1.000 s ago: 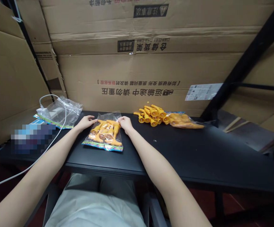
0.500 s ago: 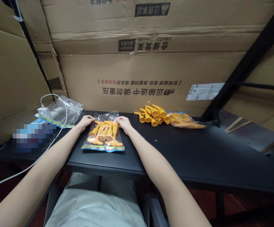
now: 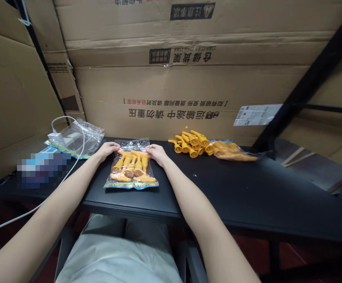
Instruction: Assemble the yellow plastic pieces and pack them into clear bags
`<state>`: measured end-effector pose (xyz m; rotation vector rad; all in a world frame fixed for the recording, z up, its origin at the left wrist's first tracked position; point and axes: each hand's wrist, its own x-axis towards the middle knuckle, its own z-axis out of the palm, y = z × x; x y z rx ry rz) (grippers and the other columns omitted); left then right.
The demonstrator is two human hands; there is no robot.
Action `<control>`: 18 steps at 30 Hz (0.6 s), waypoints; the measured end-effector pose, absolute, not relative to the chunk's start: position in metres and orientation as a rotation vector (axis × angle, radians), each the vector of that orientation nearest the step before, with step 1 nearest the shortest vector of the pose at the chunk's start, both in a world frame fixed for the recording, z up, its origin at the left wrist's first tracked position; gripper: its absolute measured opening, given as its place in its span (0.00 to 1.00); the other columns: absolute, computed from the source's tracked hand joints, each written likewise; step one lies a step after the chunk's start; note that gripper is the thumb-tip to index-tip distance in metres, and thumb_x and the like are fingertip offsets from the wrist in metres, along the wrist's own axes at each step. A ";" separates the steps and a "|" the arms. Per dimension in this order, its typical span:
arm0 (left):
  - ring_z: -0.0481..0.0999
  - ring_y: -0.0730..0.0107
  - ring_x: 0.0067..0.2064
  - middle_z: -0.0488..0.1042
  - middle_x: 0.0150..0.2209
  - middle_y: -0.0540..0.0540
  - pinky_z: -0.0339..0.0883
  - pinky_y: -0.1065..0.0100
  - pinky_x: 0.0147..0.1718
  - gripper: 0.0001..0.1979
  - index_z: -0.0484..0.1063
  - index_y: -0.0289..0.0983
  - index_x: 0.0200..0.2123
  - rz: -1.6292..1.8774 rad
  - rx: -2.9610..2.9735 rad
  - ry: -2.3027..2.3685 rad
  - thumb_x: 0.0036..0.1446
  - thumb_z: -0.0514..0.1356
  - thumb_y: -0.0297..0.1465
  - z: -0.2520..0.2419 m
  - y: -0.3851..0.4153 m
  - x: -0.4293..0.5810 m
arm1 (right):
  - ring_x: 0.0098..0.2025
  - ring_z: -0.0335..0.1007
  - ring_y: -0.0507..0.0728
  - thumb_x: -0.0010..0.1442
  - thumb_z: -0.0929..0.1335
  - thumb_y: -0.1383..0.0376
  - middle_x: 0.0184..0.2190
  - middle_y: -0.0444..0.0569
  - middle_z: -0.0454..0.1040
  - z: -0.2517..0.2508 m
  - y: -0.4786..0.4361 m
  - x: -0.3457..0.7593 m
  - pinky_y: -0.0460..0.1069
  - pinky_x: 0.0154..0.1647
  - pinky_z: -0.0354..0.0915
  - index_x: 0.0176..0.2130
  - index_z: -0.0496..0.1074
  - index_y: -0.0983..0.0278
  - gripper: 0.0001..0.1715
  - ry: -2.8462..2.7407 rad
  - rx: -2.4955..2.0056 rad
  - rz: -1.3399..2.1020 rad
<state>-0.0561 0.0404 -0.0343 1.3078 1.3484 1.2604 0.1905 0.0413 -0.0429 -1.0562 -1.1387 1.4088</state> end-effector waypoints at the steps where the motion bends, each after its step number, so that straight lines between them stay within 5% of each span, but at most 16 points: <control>1: 0.67 0.77 0.24 0.71 0.18 0.52 0.62 0.71 0.30 0.06 0.73 0.34 0.21 1.253 1.316 1.322 0.34 0.66 0.25 -0.034 0.040 -0.058 | 0.23 0.70 0.49 0.50 0.71 0.76 0.21 0.45 0.74 -0.043 0.042 0.192 0.43 0.27 0.68 0.25 0.70 0.66 0.08 -1.147 -1.035 1.434; 5: 0.70 0.76 0.25 0.74 0.21 0.52 0.64 0.70 0.32 0.10 0.75 0.34 0.27 1.209 1.383 1.183 0.34 0.66 0.25 -0.034 0.038 -0.065 | 0.27 0.73 0.50 0.48 0.71 0.76 0.26 0.48 0.78 -0.043 0.042 0.199 0.45 0.32 0.69 0.30 0.74 0.66 0.08 -1.199 -0.969 1.521; 10: 0.71 0.75 0.25 0.75 0.23 0.49 0.65 0.70 0.31 0.05 0.75 0.33 0.23 1.207 1.402 1.177 0.37 0.63 0.25 -0.034 0.038 -0.067 | 0.28 0.72 0.50 0.46 0.70 0.76 0.26 0.48 0.77 -0.046 0.043 0.202 0.46 0.34 0.68 0.24 0.72 0.66 0.06 -1.249 -0.944 1.474; 18: 0.66 0.79 0.19 0.72 0.17 0.52 0.60 0.75 0.23 0.08 0.71 0.33 0.17 1.223 1.476 1.294 0.38 0.54 0.19 -0.035 0.038 -0.064 | 0.22 0.60 0.48 0.44 0.61 0.77 0.18 0.39 0.66 -0.045 0.049 0.200 0.44 0.28 0.59 0.21 0.65 0.65 0.09 -1.720 -1.079 1.060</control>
